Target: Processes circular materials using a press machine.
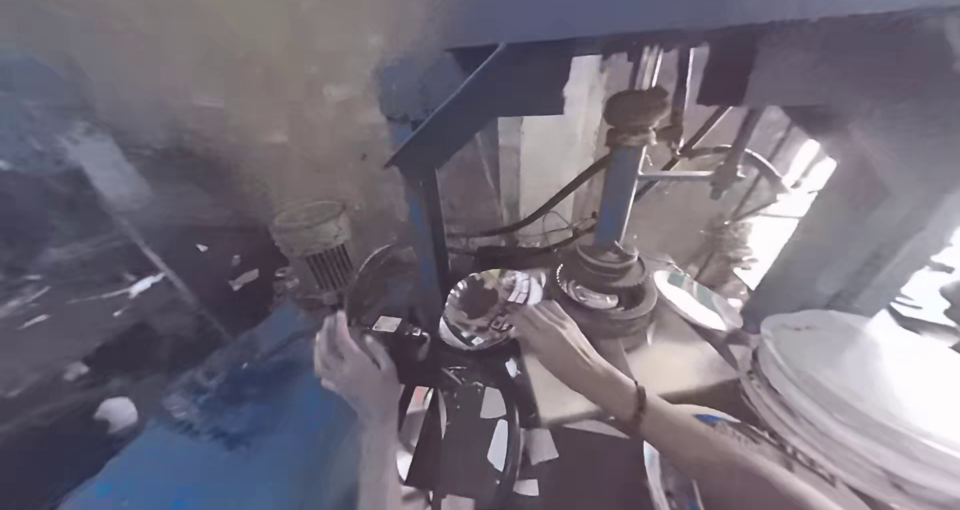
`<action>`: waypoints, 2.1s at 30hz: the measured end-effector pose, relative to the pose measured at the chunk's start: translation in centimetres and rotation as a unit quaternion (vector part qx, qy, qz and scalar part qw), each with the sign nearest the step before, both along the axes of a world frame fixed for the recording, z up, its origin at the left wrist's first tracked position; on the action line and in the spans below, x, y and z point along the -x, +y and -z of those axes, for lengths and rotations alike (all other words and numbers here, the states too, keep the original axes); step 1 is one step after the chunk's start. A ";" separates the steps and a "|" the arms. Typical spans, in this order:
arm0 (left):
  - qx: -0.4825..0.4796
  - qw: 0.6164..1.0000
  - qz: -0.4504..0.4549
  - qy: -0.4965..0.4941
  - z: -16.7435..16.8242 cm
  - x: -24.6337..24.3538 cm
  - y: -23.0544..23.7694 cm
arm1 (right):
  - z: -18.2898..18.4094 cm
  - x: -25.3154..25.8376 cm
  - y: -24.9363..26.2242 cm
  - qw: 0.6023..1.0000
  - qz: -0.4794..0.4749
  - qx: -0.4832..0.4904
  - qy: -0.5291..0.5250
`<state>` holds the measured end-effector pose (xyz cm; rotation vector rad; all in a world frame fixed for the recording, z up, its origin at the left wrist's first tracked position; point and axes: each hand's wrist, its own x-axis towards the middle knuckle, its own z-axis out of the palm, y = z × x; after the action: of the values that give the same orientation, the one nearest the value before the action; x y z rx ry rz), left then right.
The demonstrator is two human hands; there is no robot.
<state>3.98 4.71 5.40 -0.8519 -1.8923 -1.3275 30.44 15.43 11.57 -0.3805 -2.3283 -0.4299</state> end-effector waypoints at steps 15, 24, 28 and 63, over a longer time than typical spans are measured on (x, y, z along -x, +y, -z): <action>0.103 0.839 0.532 -0.047 3.4 -26.4 0.9 | 12.4 -32.0 -18.2 0.736 0.454 0.419 0.277; 0.185 0.571 0.777 -0.191 3.7 -31.5 1.8 | 12.5 -28.9 -15.5 0.818 0.259 0.260 0.443; 0.160 0.600 0.727 -0.293 4.0 -31.4 1.6 | 8.8 -29.5 -11.0 0.848 0.191 0.334 0.364; 0.116 0.975 0.048 -0.182 1.3 0.3 -4.8 | 0.0 -7.4 -0.8 0.709 0.104 0.693 -0.080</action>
<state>3.73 -0.04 4.06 -0.8693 -2.3545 -1.4149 37.84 14.67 11.57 -1.3195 -2.3250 1.3838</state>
